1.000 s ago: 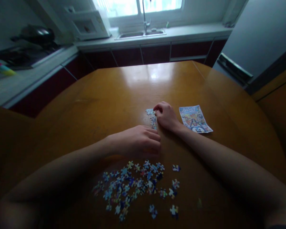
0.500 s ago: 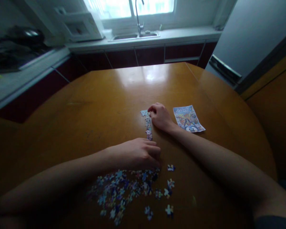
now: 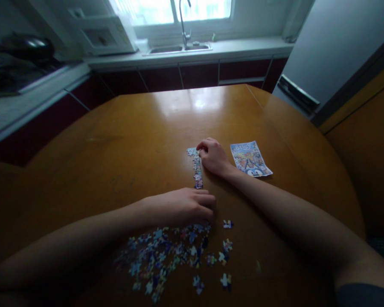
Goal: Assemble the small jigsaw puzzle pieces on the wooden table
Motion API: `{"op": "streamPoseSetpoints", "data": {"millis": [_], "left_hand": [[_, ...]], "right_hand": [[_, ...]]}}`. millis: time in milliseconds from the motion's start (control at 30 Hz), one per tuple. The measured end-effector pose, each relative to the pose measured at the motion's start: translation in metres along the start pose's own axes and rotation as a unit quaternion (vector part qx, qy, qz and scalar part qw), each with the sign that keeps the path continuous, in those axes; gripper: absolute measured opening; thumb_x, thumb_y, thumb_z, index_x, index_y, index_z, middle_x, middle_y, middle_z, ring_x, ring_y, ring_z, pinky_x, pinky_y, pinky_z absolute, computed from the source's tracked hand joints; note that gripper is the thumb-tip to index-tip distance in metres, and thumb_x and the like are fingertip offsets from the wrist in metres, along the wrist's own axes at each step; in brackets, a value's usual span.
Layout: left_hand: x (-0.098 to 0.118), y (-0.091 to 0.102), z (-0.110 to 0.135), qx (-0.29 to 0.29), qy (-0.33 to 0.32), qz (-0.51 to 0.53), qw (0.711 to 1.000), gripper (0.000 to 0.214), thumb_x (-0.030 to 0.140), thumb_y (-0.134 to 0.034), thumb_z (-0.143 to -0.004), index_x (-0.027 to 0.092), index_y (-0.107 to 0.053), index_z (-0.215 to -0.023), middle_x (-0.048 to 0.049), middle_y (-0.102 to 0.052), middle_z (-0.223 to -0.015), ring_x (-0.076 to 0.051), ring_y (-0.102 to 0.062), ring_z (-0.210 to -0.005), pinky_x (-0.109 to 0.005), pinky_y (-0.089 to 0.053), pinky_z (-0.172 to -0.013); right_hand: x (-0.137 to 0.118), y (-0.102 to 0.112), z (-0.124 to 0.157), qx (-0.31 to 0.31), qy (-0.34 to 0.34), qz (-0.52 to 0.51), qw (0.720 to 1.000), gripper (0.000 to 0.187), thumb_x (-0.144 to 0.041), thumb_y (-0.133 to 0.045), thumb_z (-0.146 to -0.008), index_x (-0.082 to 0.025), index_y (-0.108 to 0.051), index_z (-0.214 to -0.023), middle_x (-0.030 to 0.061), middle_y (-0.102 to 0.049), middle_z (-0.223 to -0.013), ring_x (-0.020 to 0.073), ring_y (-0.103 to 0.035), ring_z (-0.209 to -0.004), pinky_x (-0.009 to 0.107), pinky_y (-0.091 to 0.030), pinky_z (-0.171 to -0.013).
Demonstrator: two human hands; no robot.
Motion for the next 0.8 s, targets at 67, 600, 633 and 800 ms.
{"op": "streamPoseSetpoints", "data": {"millis": [67, 600, 633, 800], "left_hand": [[-0.001, 0.0, 0.0, -0.001, 0.003, 0.009, 1.0, 0.007, 0.025, -0.063, -0.097, 0.02, -0.067, -0.094, -0.0045, -0.064, -0.1, -0.016, -0.059, -0.09, -0.027, -0.049, -0.075], [-0.069, 0.035, 0.023, 0.169, 0.112, 0.159, 0.966, 0.008, 0.023, -0.068, -0.091, 0.018, -0.067, -0.085, -0.0023, -0.067, -0.086, -0.013, -0.059, -0.079, -0.024, -0.048, -0.075], [-0.083, 0.039, 0.029, 0.205, 0.136, 0.153, 0.957, 0.009, 0.024, -0.069, -0.089, 0.017, -0.067, -0.084, -0.0021, -0.067, -0.083, -0.012, -0.058, -0.076, -0.024, -0.047, -0.072], [-0.142, 0.052, 0.071, 0.393, 0.29, 0.109, 0.866, 0.012, 0.026, -0.073, -0.084, 0.015, -0.071, -0.081, -0.0008, -0.068, -0.074, -0.01, -0.05, -0.063, -0.022, -0.041, -0.062]], "right_hand": [[0.0, 0.0, 0.0, 0.001, 0.003, 0.0, 1.0, 0.018, -0.005, -0.057, -0.08, -0.018, -0.069, -0.078, 0.0041, -0.065, -0.083, 0.0192, -0.062, -0.082, 0.032, -0.048, -0.076], [-0.001, 0.001, -0.001, -0.008, -0.013, 0.0, 1.0, 0.018, -0.005, -0.056, -0.079, -0.019, -0.067, -0.076, 0.0036, -0.064, -0.083, 0.019, -0.061, -0.082, 0.033, -0.047, -0.076], [-0.001, 0.001, -0.001, -0.008, -0.012, 0.0, 1.0, 0.018, -0.005, -0.056, -0.078, -0.019, -0.067, -0.076, 0.0037, -0.064, -0.083, 0.0191, -0.06, -0.082, 0.033, -0.047, -0.076], [0.0, 0.0, -0.001, -0.011, -0.012, 0.003, 1.0, 0.017, -0.006, -0.057, -0.08, -0.02, -0.068, -0.077, 0.0039, -0.064, -0.084, 0.0194, -0.06, -0.083, 0.034, -0.047, -0.078]]}}
Point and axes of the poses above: each hand's wrist, its own z-axis away from the middle knuckle, its own y-axis out of the back of the hand, x = y × z, the point moved 7 cm from there along -z, towards the middle knuckle
